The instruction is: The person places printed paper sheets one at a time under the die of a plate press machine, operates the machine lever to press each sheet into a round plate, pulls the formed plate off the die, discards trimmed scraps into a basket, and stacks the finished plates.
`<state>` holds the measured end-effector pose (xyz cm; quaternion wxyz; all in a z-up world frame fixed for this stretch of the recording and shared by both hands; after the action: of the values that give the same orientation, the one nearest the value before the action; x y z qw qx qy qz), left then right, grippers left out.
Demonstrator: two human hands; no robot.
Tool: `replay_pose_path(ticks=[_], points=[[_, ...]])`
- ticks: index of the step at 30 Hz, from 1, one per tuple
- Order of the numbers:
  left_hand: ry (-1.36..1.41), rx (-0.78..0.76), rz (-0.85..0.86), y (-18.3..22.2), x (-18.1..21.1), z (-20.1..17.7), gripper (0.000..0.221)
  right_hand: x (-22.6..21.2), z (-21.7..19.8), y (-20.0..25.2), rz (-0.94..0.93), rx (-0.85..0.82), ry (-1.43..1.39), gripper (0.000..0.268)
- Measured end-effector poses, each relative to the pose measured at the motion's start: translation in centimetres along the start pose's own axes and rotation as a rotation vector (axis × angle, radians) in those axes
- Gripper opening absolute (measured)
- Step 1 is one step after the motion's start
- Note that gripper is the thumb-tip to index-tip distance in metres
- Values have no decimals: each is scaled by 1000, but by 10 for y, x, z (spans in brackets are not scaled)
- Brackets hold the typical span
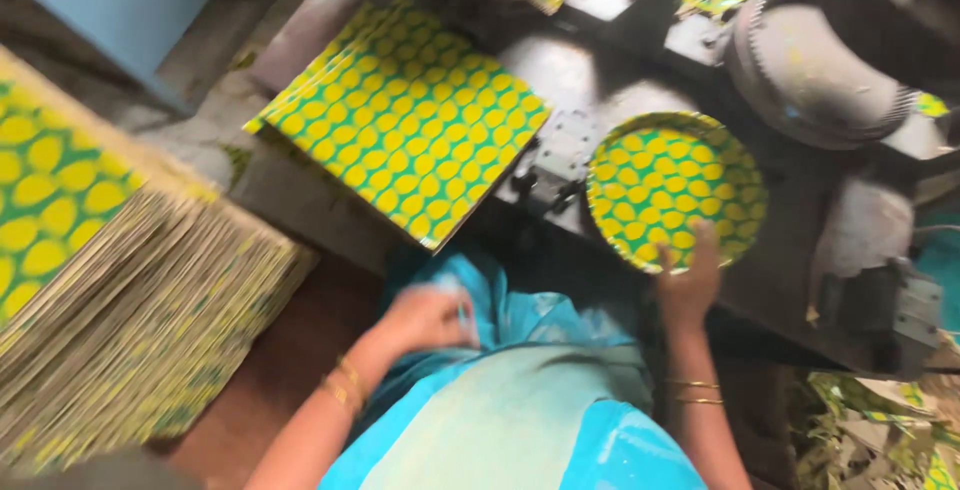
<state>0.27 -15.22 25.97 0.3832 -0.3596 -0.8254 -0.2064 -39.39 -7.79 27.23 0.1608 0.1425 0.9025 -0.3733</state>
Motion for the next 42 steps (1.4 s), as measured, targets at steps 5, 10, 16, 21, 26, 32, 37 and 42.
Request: replay_pose_path(ticks=[5, 10, 16, 21, 26, 32, 37, 42], points=[[-601, 696, 17, -14, -42, -54, 67, -40, -46, -28, 127, 72, -200, 53], [-884, 682, -146, -46, -58, -49, 100, -79, -60, -34, -82, -66, -163, 44], [-885, 643, -100, -46, -62, -48, 73, -105, -78, 10, -467, -426, 63, 43], [-989, 605, -5, -53, -43, -47, 48, -80, -43, 54, -150, -294, -117, 35], [-898, 712, 198, -18, 17, -94, 33, -116, -20, 53, -23, -266, -225, 35], [-679, 1102, 212, 59, 95, -179, 28, -153, -31, 9, -99, -329, -323, 37], [-457, 972, 518, 80, 184, -147, 29, -219, -123, -44, -446, 190, -98, 56], [-176, 806, 685, 41, 208, -112, 26, -249, -151, -62, -535, 78, 110, 40]])
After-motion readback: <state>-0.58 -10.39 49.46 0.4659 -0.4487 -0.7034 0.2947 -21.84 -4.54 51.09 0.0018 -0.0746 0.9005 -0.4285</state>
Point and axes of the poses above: each hand's wrist, its own y-axis away from the middle knuckle, its own z-axis out of the palm, x = y × z, the point moved 7 cm from there along -y, towards the middle knuckle, and after that the axes turned 6 degrees about x, right-handed, at the moved point
